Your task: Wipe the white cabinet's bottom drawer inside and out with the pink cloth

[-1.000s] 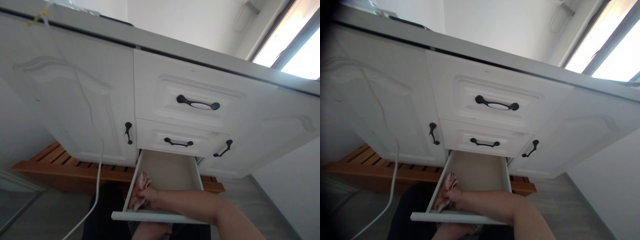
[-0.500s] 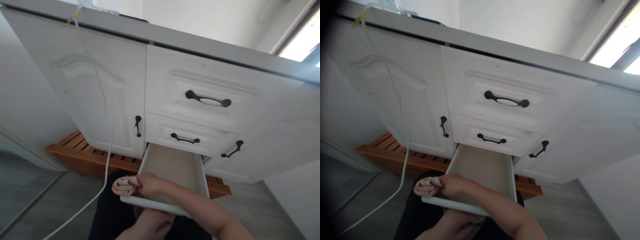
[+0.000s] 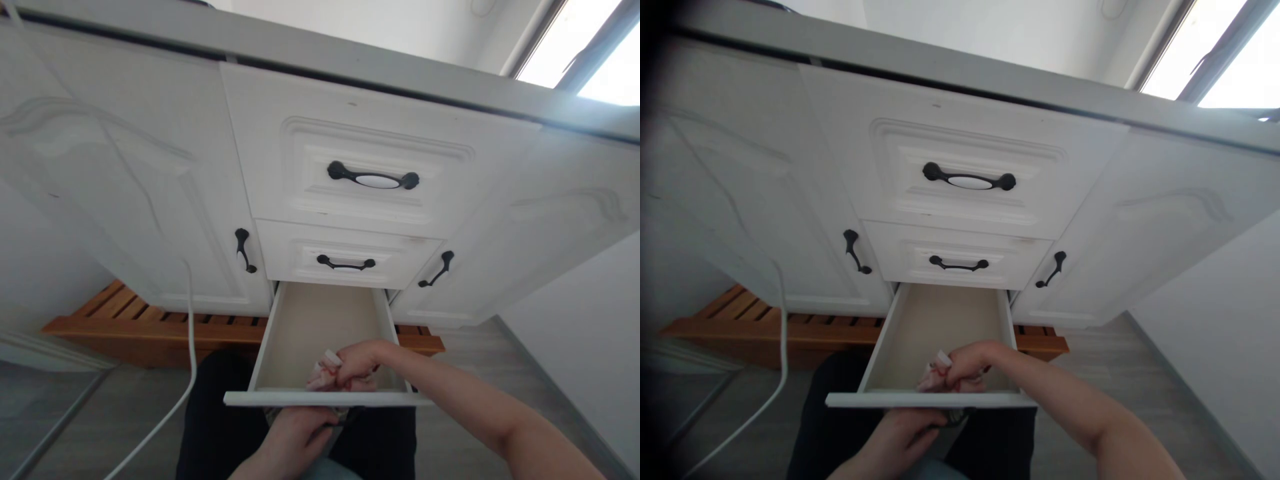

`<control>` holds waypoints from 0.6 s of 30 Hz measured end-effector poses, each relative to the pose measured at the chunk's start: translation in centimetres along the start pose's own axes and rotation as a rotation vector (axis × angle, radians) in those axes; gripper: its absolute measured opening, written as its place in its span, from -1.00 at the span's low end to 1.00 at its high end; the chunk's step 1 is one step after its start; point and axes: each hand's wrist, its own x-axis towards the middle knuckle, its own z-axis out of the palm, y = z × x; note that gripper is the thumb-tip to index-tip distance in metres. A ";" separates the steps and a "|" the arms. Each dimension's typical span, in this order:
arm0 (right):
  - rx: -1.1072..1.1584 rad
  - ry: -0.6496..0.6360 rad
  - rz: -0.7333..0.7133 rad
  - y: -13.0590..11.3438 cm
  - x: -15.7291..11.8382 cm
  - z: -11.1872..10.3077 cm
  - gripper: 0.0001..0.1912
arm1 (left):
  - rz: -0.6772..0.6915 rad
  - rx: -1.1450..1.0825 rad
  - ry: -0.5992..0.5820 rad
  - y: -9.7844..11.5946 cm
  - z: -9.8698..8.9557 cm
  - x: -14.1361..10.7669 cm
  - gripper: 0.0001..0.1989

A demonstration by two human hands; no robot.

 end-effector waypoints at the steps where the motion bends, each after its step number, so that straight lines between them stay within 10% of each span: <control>1: -0.031 -0.018 0.021 1.3 -1.5 -0.6 -0.90 | -0.009 0.003 -0.008 -0.2 0.2 0.0 -0.77; 10: -0.058 0.463 0.369 7.9 -16.1 -1.5 -0.89 | 0.016 0.093 0.033 -2.1 1.6 0.3 -0.73; 18: -0.450 0.943 0.341 6.2 -13.8 5.2 -0.78 | -0.001 0.080 0.034 -1.1 0.9 1.0 -0.74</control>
